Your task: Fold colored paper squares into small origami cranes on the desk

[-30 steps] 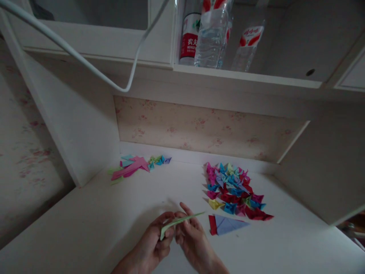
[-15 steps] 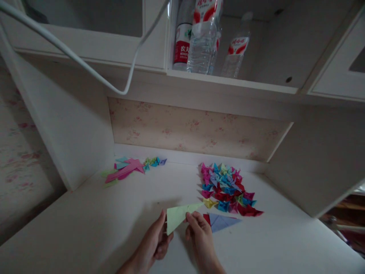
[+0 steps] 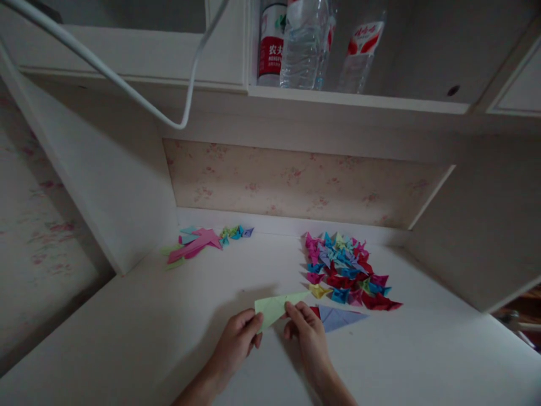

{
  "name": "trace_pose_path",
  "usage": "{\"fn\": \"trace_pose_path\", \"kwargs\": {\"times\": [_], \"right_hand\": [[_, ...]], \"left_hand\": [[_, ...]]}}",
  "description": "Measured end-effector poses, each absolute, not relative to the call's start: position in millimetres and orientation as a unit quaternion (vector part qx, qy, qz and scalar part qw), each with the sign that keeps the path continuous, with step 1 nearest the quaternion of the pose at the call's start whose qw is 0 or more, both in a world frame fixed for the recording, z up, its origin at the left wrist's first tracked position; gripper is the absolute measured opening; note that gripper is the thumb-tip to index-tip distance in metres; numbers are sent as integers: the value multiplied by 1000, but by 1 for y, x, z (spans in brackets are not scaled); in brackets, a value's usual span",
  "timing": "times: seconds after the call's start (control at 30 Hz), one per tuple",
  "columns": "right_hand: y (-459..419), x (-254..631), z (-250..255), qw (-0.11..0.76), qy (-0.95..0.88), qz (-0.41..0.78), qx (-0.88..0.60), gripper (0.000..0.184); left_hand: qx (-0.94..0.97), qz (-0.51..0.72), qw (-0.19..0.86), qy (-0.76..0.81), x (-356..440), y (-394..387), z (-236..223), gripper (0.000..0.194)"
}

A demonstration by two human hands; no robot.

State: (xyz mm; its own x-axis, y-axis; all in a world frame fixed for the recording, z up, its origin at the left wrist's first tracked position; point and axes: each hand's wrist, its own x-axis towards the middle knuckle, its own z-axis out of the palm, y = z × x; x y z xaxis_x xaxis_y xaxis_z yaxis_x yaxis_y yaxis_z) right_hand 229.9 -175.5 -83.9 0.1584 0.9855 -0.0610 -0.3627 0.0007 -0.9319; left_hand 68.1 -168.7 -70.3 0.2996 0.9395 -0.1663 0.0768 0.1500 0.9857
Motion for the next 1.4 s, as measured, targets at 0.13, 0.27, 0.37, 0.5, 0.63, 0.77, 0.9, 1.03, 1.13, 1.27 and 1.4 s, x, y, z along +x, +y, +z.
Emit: {"fn": "trace_pose_path", "kwargs": {"times": [0.13, 0.27, 0.37, 0.5, 0.63, 0.77, 0.9, 1.03, 1.13, 1.27, 1.4], "right_hand": [[-174, 231, -87, 606, -355, 527, -479, 35], [-170, 234, -90, 628, -356, 499, -480, 31], [-169, 241, -89, 662, -345, 465, -475, 34], [-175, 270, -87, 681, -343, 415, -496, 38], [-190, 324, -92, 682, -345, 348, -543, 51], [-205, 375, -97, 583, -385, 264, -665, 50], [-206, 393, -101, 515, -400, 237, -720, 51], [-202, 392, -107, 506, -411, 236, -721, 50], [-203, 392, -110, 491, -421, 216, -732, 48], [-204, 391, -110, 435, -460, 137, -762, 41], [-202, 387, -109, 381, -502, 73, -773, 41]], "left_hand": [[574, 345, 582, 461, 71, -170, -72, 48], [575, 332, 593, 456, 77, -171, -74, 48], [591, 306, 600, 444, 78, -173, -75, 45], [592, 291, 610, 439, 76, -173, -77, 44], [598, 282, 604, 445, 78, -172, -75, 43], [612, 273, 597, 441, 80, -173, -73, 41], [615, 272, 595, 441, 79, -173, -74, 40], [613, 273, 596, 442, 78, -174, -71, 40], [612, 273, 596, 443, 78, -175, -66, 39], [618, 273, 594, 436, 78, -176, -66, 38], [624, 273, 589, 434, 78, -176, -70, 37]]}}
